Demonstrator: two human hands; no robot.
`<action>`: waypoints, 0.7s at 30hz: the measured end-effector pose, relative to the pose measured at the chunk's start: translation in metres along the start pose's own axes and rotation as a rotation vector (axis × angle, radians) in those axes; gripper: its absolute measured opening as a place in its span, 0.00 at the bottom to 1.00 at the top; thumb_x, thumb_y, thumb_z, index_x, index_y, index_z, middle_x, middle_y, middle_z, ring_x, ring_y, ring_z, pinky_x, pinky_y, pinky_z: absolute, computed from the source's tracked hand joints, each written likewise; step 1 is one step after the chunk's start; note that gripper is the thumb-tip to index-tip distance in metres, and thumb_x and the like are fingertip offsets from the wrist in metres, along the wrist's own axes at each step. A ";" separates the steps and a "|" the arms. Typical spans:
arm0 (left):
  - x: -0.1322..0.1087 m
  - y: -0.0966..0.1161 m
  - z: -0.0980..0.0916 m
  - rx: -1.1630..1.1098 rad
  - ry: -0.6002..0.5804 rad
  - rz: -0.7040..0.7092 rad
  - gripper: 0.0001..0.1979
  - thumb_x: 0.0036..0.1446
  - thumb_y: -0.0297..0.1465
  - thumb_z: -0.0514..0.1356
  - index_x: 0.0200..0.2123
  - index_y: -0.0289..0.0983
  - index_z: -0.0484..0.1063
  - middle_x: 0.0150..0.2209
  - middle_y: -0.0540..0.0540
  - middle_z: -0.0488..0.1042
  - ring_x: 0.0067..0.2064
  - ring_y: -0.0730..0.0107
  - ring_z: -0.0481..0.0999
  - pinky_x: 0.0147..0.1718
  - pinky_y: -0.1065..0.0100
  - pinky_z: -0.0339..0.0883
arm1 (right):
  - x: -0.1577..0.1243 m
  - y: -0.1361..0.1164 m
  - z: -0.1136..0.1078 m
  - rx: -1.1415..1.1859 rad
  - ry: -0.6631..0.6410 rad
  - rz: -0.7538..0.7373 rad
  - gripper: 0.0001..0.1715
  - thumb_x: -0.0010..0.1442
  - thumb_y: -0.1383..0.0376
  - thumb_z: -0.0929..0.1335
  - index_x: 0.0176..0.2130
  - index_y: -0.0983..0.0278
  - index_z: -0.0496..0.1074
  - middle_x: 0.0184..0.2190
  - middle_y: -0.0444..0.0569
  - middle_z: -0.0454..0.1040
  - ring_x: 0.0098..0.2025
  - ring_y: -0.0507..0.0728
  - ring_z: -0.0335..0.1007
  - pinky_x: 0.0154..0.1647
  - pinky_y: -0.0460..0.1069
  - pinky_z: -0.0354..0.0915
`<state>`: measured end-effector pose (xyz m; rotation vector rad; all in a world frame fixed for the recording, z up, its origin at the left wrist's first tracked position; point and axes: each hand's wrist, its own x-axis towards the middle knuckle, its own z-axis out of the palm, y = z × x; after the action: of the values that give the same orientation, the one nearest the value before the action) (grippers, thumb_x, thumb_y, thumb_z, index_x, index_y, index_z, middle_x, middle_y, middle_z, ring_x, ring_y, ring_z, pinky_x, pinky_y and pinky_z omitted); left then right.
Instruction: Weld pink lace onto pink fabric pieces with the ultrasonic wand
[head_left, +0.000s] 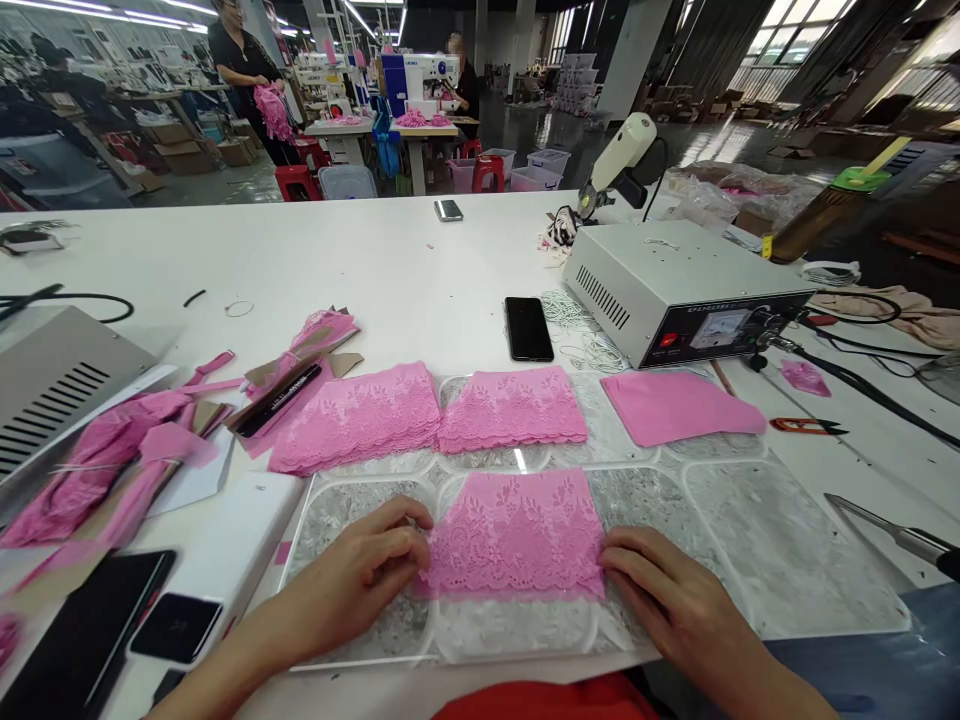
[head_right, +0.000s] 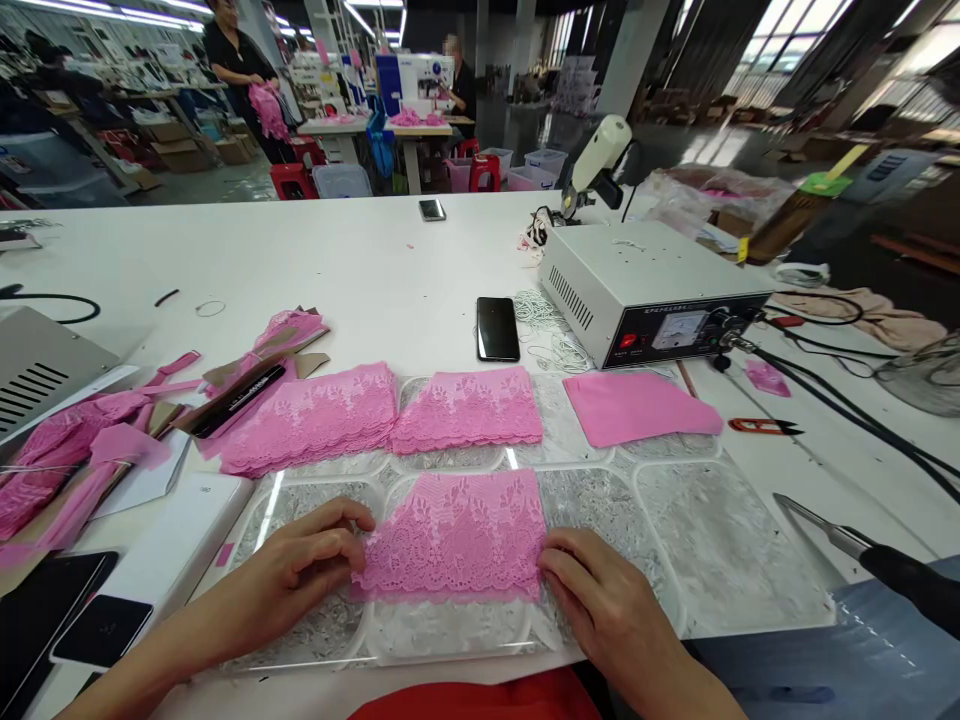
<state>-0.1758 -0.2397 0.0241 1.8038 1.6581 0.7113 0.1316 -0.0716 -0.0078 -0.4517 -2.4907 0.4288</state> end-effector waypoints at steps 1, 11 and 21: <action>0.000 -0.001 0.000 0.003 -0.001 0.003 0.10 0.64 0.23 0.50 0.34 0.39 0.68 0.47 0.46 0.69 0.42 0.71 0.73 0.40 0.72 0.68 | 0.001 0.000 -0.001 -0.002 -0.001 -0.003 0.12 0.65 0.72 0.62 0.42 0.59 0.72 0.37 0.49 0.76 0.38 0.53 0.77 0.37 0.45 0.75; -0.008 -0.003 0.004 0.060 -0.046 0.018 0.09 0.65 0.23 0.51 0.35 0.39 0.69 0.49 0.45 0.68 0.43 0.69 0.74 0.43 0.70 0.67 | -0.006 -0.003 -0.006 -0.065 -0.065 -0.085 0.12 0.63 0.70 0.63 0.42 0.59 0.74 0.39 0.51 0.78 0.39 0.55 0.78 0.37 0.45 0.76; -0.018 -0.005 0.015 0.202 -0.030 0.047 0.04 0.61 0.28 0.62 0.40 0.38 0.71 0.51 0.42 0.69 0.43 0.65 0.74 0.45 0.65 0.69 | -0.007 0.014 -0.001 -0.023 -0.070 -0.196 0.12 0.63 0.64 0.66 0.46 0.55 0.75 0.37 0.48 0.80 0.36 0.55 0.80 0.35 0.43 0.76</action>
<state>-0.1695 -0.2583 0.0103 1.9891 1.7247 0.5496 0.1406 -0.0617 -0.0154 -0.2016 -2.5790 0.3424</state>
